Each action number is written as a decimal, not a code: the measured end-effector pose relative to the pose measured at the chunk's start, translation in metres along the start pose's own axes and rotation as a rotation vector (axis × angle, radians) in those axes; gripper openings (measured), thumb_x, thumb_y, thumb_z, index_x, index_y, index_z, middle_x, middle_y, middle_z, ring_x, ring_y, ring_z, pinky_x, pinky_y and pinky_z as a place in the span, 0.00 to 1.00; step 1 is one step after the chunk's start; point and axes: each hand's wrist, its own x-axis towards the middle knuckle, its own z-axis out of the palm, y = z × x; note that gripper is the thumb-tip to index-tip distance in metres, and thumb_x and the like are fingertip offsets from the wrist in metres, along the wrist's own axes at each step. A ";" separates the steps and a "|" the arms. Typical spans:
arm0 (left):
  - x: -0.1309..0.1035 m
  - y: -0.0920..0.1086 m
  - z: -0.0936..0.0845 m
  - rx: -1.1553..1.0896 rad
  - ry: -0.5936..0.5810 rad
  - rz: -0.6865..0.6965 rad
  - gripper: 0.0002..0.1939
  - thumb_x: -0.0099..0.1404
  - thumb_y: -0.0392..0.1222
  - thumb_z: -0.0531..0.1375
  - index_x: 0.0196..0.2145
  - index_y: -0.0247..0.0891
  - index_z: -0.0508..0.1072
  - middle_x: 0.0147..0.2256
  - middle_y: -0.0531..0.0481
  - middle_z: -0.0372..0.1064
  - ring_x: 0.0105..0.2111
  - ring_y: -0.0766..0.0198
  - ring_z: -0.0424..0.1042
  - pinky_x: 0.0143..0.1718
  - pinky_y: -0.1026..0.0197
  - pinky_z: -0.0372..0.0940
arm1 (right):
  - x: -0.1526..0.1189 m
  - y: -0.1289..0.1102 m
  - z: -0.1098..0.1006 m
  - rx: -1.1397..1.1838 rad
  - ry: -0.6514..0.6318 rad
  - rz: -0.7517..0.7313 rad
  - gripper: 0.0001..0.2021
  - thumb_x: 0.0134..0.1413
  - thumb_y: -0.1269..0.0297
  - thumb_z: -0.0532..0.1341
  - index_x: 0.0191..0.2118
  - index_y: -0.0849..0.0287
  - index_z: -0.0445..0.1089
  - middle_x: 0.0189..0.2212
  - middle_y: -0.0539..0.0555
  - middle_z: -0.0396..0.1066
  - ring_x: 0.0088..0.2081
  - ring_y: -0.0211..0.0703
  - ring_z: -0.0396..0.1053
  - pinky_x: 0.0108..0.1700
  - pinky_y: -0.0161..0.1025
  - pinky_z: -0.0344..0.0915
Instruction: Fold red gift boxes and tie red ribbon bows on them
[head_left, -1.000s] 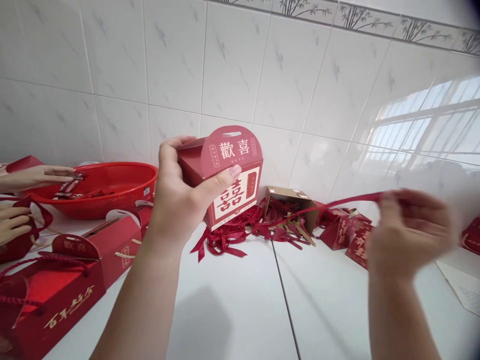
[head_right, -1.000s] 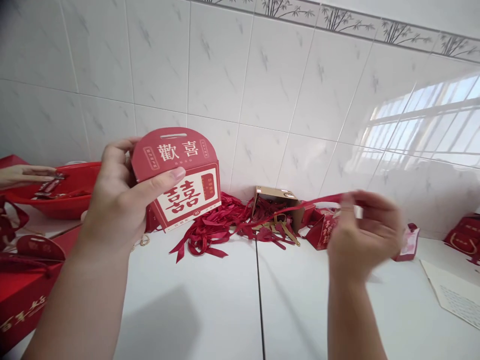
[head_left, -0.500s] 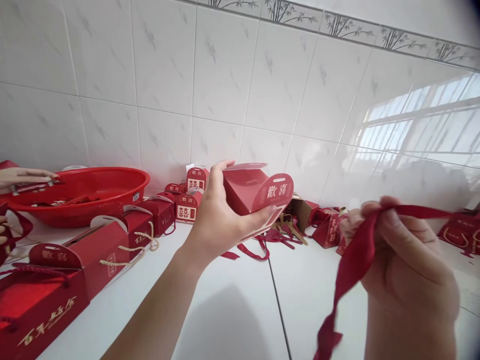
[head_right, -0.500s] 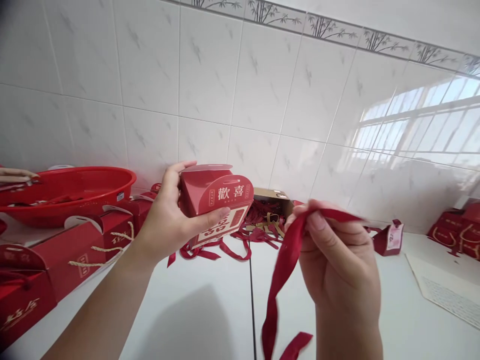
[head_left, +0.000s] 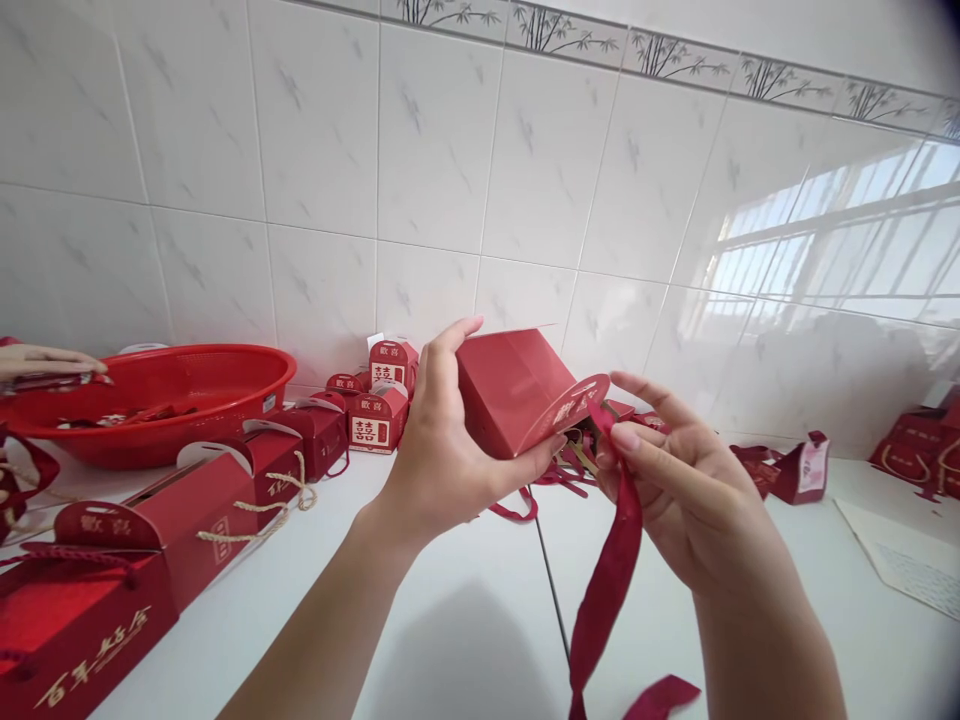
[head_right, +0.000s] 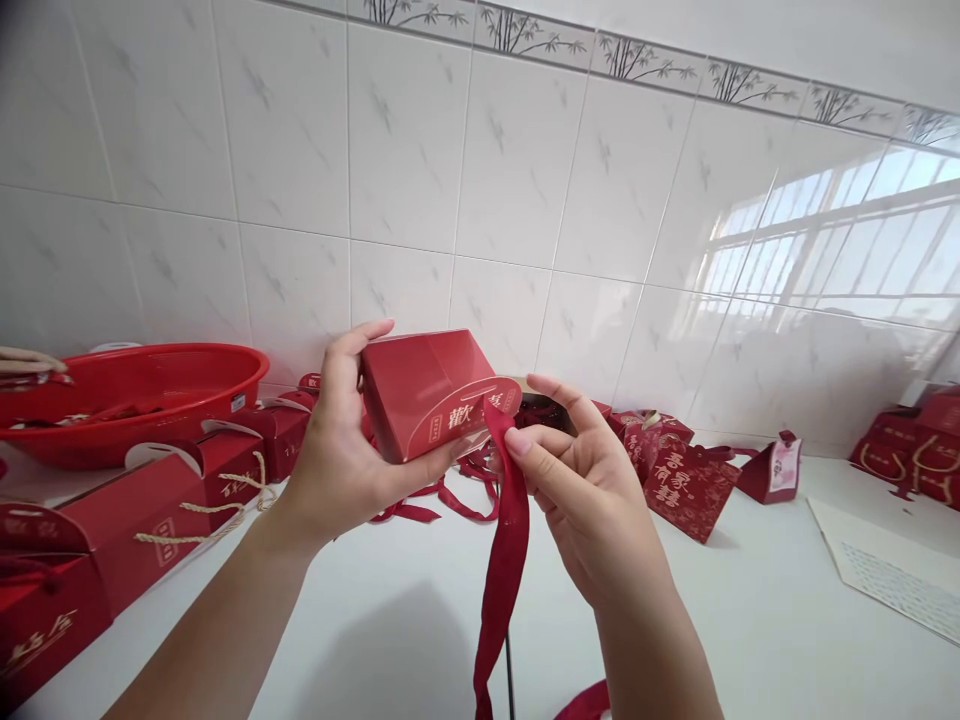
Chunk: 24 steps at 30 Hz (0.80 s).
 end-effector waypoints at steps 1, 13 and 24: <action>0.000 0.000 0.000 -0.002 -0.005 -0.017 0.47 0.48 0.50 0.71 0.60 0.48 0.49 0.57 0.39 0.54 0.53 0.45 0.64 0.47 0.44 0.70 | 0.000 0.000 -0.001 0.003 0.006 0.002 0.23 0.51 0.66 0.66 0.53 0.49 0.64 0.28 0.47 0.73 0.28 0.33 0.70 0.34 0.29 0.69; 0.000 0.002 0.001 -0.023 -0.025 -0.115 0.49 0.47 0.51 0.71 0.60 0.48 0.50 0.56 0.40 0.54 0.54 0.44 0.62 0.49 0.42 0.67 | -0.003 -0.004 -0.004 0.016 0.014 -0.045 0.21 0.50 0.67 0.66 0.51 0.49 0.66 0.23 0.45 0.69 0.28 0.34 0.70 0.34 0.30 0.70; 0.000 0.001 0.001 -0.002 -0.014 -0.108 0.49 0.46 0.52 0.71 0.60 0.47 0.50 0.56 0.41 0.55 0.54 0.45 0.61 0.51 0.43 0.65 | 0.000 -0.004 -0.006 -0.062 -0.002 -0.056 0.21 0.51 0.67 0.66 0.52 0.52 0.64 0.21 0.44 0.66 0.24 0.33 0.66 0.29 0.30 0.67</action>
